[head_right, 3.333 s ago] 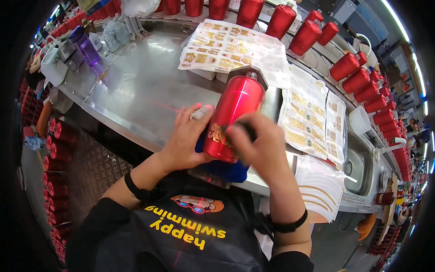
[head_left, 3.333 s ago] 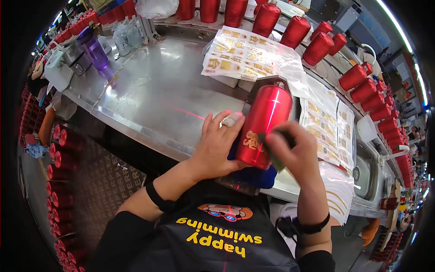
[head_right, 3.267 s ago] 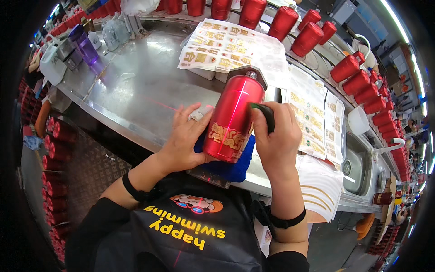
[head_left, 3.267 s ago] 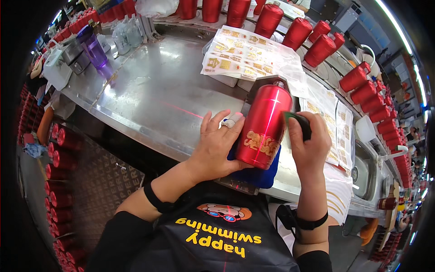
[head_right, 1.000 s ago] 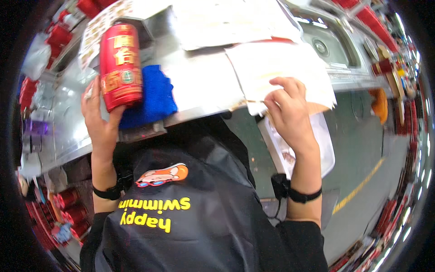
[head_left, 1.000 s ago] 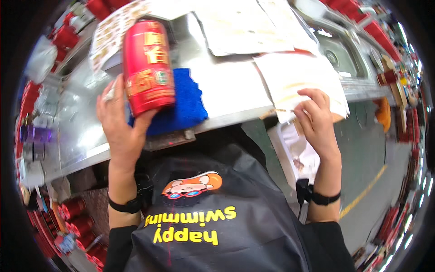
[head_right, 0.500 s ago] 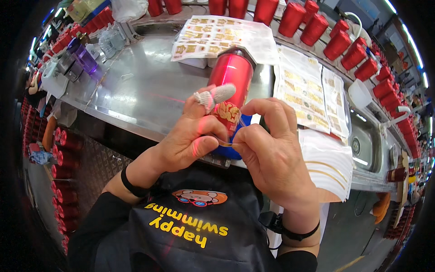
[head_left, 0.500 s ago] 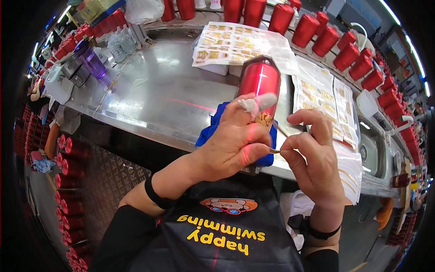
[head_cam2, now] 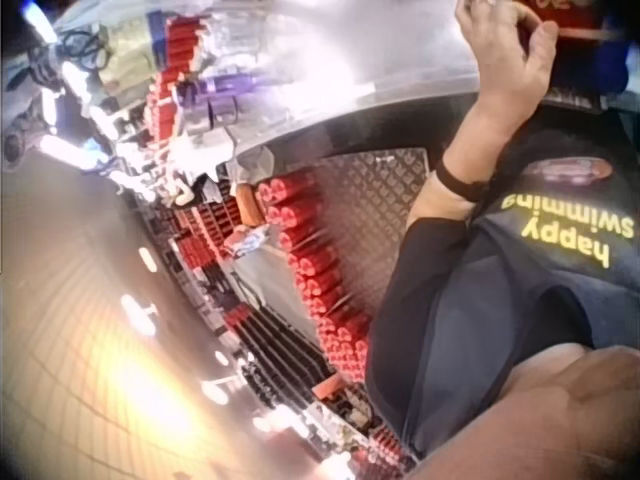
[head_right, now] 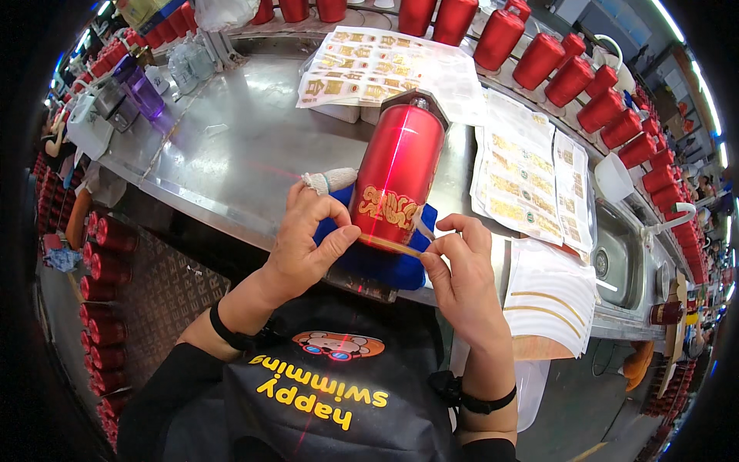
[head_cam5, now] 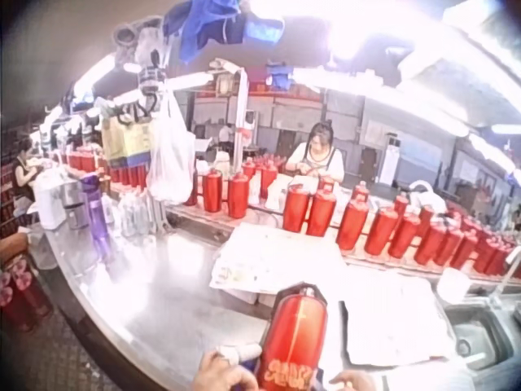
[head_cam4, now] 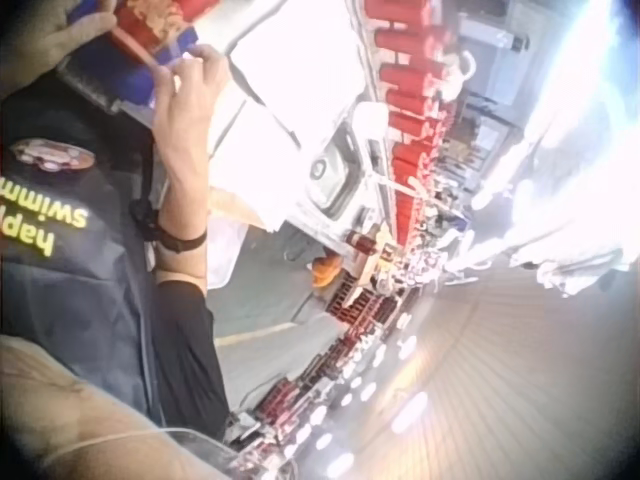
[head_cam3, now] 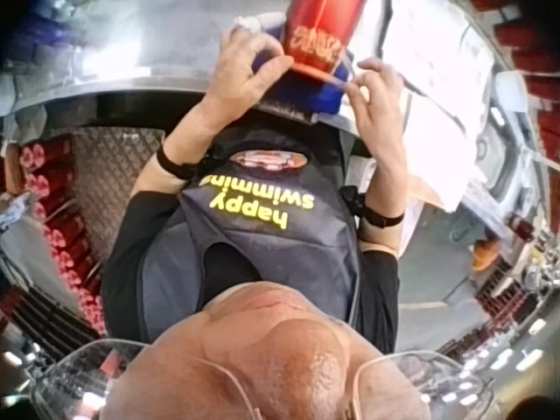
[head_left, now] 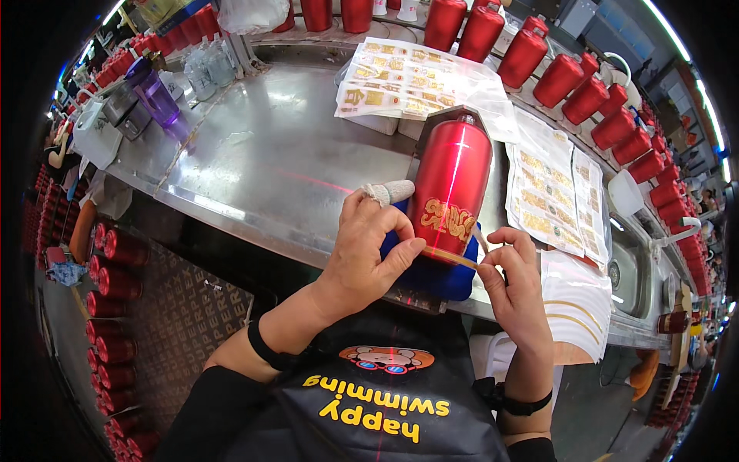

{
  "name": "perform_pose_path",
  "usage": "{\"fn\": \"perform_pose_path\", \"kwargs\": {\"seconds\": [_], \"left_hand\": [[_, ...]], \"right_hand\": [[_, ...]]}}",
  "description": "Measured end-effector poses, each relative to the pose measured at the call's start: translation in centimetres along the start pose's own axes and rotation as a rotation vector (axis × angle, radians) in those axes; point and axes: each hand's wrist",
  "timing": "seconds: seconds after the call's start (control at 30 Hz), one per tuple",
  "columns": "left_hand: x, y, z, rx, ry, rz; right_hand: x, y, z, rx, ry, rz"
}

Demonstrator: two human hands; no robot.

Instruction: Applying decorative labels and gold trim to red canisters in a manufacturing setting.

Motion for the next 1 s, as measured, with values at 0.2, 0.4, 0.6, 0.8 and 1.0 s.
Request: {"fn": "perform_pose_path", "kwargs": {"seconds": [0.2,0.4,0.6,0.8,1.0], "left_hand": [[0.5,0.0,-0.3,-0.183,-0.002,-0.221],[1.5,-0.2,-0.1,-0.17,-0.015,-0.2],[1.9,-0.5,0.2,-0.164,-0.024,-0.185],[2.5,0.6,0.1,-0.158,-0.041,-0.264],[2.5,0.3,0.3,-0.155,-0.04,-0.253]], "right_hand": [[0.1,-0.5,-0.4,0.009,0.0,0.027],[0.1,-1.0,-0.9,0.047,-0.004,0.057],[0.1,-1.4,-1.3,0.075,-0.014,0.074],[0.0,-1.6,-1.4,0.073,-0.017,0.088],[0.1,-1.9,-1.4,0.076,-0.01,0.08]]}}
Point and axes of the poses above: each hand's wrist, its own z-axis towards the middle knuckle, its own x-axis out of the palm, y = z × x, and after that the axes turned 13 degrees about y, right-handed
